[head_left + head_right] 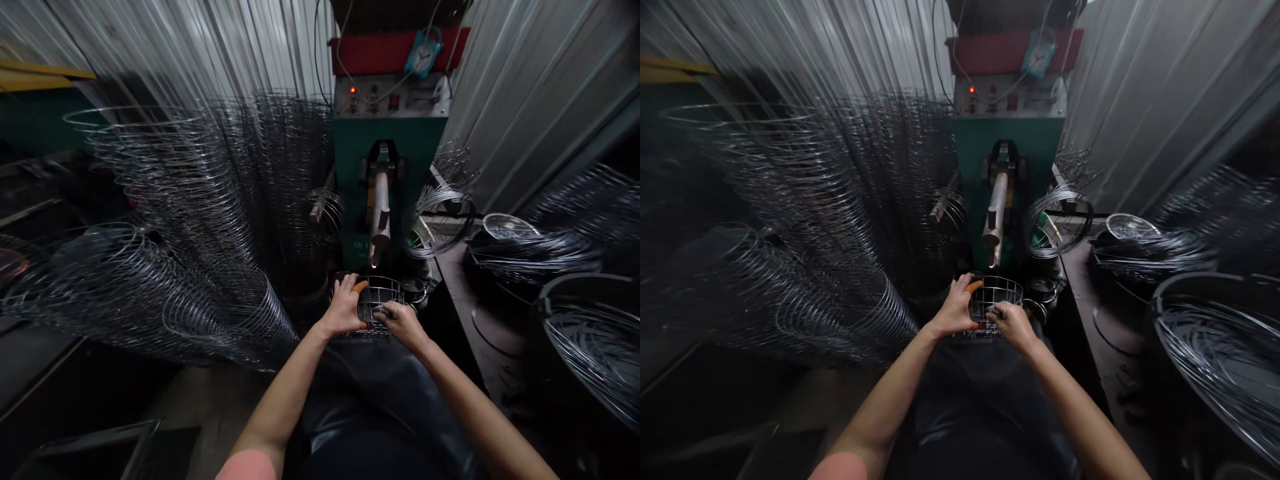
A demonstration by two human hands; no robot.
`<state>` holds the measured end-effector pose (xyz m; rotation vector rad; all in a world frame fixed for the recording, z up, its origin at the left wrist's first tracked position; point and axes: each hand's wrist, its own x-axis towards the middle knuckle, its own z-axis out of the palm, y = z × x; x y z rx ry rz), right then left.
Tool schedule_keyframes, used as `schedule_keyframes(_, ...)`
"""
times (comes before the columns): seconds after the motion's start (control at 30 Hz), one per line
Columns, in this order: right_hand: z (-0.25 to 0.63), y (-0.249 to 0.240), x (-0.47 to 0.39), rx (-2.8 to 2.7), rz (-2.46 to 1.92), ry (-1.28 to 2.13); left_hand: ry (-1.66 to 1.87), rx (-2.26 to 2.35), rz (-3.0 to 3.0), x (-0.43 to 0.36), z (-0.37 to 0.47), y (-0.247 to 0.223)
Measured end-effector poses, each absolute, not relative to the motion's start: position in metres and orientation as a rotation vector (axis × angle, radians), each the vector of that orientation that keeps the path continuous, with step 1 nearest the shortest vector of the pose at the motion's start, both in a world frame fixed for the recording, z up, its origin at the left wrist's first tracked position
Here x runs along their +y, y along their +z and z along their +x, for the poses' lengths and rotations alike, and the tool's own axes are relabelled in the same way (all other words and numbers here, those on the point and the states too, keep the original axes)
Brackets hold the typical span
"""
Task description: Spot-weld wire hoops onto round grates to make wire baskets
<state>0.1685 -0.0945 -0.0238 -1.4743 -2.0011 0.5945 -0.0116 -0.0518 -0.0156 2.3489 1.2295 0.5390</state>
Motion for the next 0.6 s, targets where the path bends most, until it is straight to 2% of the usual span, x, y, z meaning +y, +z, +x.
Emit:
schedule_keyframes(0.17, 0.177, -0.017, -0.097, -2.100, -1.289, 0.720, 0.568, 1.205, 2.316, -0.047, -0.013, -0.015)
schedule_keyframes(0.6, 0.178, -0.026, -0.080, -2.277, -1.261, 0.474, 0.526, 1.193, 2.249, -0.022, -0.012, -0.017)
